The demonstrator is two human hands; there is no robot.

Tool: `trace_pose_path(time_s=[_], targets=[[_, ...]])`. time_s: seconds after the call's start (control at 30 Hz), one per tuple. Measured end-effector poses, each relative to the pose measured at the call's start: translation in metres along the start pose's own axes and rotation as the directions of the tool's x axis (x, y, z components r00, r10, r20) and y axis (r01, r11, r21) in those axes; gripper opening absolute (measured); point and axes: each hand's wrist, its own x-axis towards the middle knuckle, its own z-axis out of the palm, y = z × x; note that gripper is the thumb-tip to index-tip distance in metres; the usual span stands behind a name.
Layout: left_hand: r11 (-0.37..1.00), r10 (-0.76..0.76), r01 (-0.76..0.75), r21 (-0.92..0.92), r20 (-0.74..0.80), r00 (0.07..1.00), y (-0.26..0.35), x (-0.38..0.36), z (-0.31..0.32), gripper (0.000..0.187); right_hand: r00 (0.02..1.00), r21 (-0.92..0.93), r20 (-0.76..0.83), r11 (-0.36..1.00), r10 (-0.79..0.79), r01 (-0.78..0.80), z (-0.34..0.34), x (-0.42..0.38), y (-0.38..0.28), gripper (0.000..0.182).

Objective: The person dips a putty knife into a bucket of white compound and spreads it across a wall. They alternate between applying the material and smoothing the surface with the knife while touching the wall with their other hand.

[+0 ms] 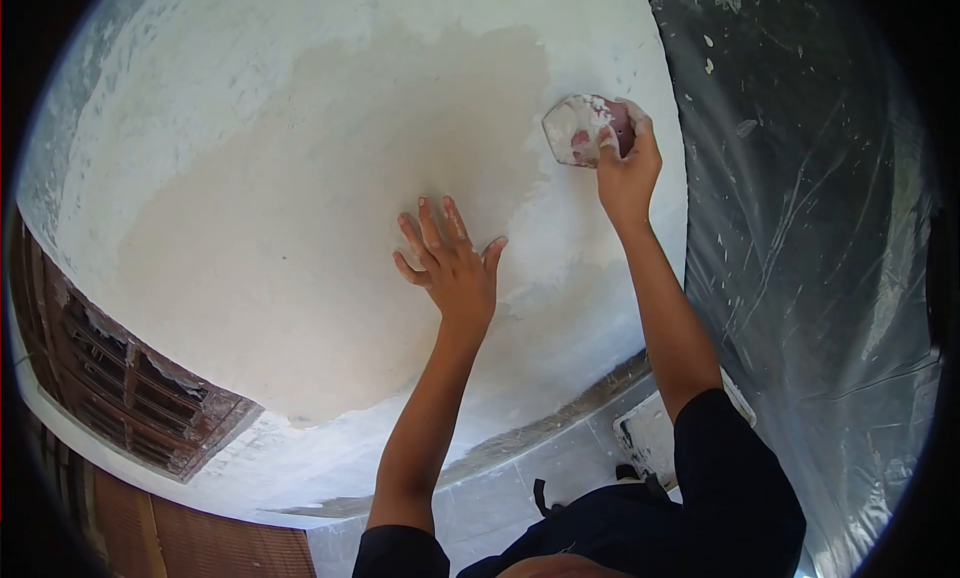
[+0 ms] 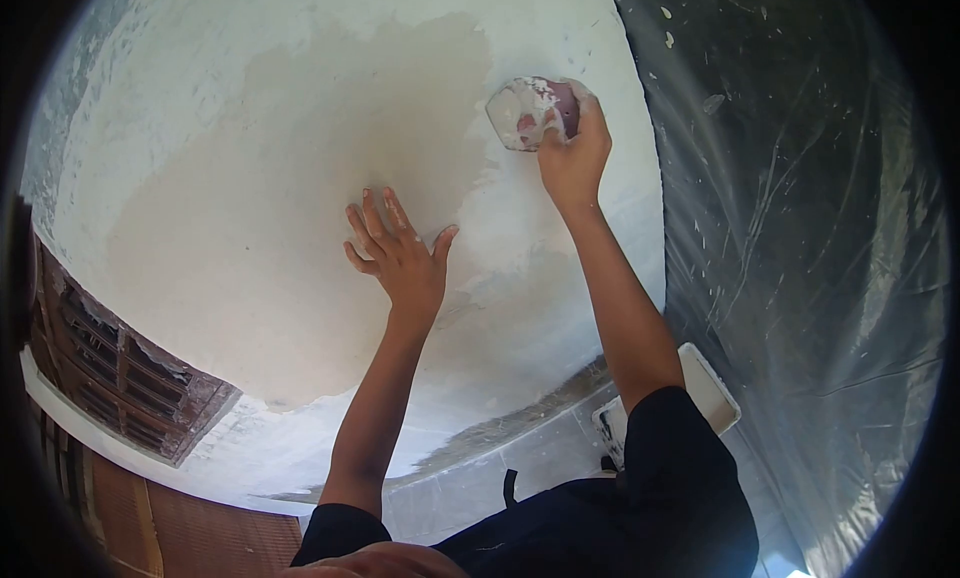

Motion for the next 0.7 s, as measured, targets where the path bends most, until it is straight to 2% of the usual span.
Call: trace_pose_path(time_s=[0.07,0.13,0.17,0.2,0.27,0.3,0.33,0.4,0.47,0.5,0.53,0.6,0.63,0.67,0.7], targets=[[1.0,-0.003,0.003,0.01,-0.013,1.0,0.001,0.001,0.002,0.094,1.0,0.115,0.014,0.993,0.024,-0.025,-0.003,-0.004,-0.008,0.037],[1.0,0.003,-0.003,0.019,0.006,1.0,0.001,0.0,0.001,0.092,0.945,0.069,0.293,0.989,-0.144,0.129,0.003,-0.025,-0.019,0.038],[1.0,0.007,-0.007,0.018,0.008,1.0,0.001,0.0,0.0,0.092,0.874,0.04,0.463,0.989,-0.147,0.145,0.002,-0.034,-0.026,0.041],[1.0,0.006,-0.006,0.014,0.008,1.0,0.001,0.001,-0.001,0.092,0.855,-0.024,0.494,0.981,-0.155,0.191,0.004,-0.042,-0.01,0.041],[1.0,0.003,-0.003,0.012,0.01,1.0,0.0,0.0,-0.001,0.092,0.963,-0.063,0.255,0.993,-0.084,0.103,-0.001,-0.029,0.0,0.04],[1.0,0.0,0.0,0.017,0.008,1.0,0.0,0.0,-0.001,0.092,0.997,-0.118,0.08,0.993,0.0,0.01,-0.007,-0.02,0.001,0.04],[1.0,-0.002,0.002,0.021,0.004,1.0,0.001,0.001,-0.001,0.091,0.989,-0.009,-0.075,0.992,0.127,-0.129,-0.012,-0.015,0.0,0.041],[0.999,0.002,-0.002,0.038,-0.004,1.0,0.002,0.0,0.001,0.091,0.995,0.057,-0.071,0.996,0.074,-0.07,-0.011,-0.019,0.002,0.041],[0.999,0.013,-0.013,0.05,-0.008,1.0,0.003,0.0,0.001,0.091,0.972,0.037,0.219,0.996,-0.09,0.084,-0.004,-0.039,-0.005,0.04],[0.999,0.007,-0.007,0.044,0.0,1.0,0.004,0.0,0.001,0.092,0.919,0.018,0.389,0.998,-0.058,0.055,-0.004,-0.048,-0.017,0.041],[0.999,0.004,-0.004,0.038,0.009,1.0,0.004,-0.001,0.0,0.092,0.891,-0.004,0.423,0.983,-0.163,0.182,0.002,-0.053,-0.011,0.041],[1.0,0.003,-0.003,0.027,0.014,1.0,0.003,0.0,-0.002,0.092,0.961,-0.043,0.273,0.998,-0.04,0.054,0.0,-0.041,-0.003,0.039],[1.0,-0.006,0.006,0.015,0.012,1.0,0.003,0.001,-0.003,0.091,0.997,-0.086,0.081,0.996,-0.001,0.008,-0.002,-0.033,0.002,0.038],[1.0,-0.009,0.009,0.018,0.009,1.0,0.002,0.001,-0.002,0.091,0.99,0.021,-0.072,0.992,0.122,-0.121,-0.005,-0.028,0.005,0.039],[0.999,-0.007,0.007,0.032,0.005,1.0,0.003,0.001,-0.001,0.091,0.992,0.068,-0.064,0.993,0.104,-0.1,-0.004,-0.024,-0.001,0.04]])
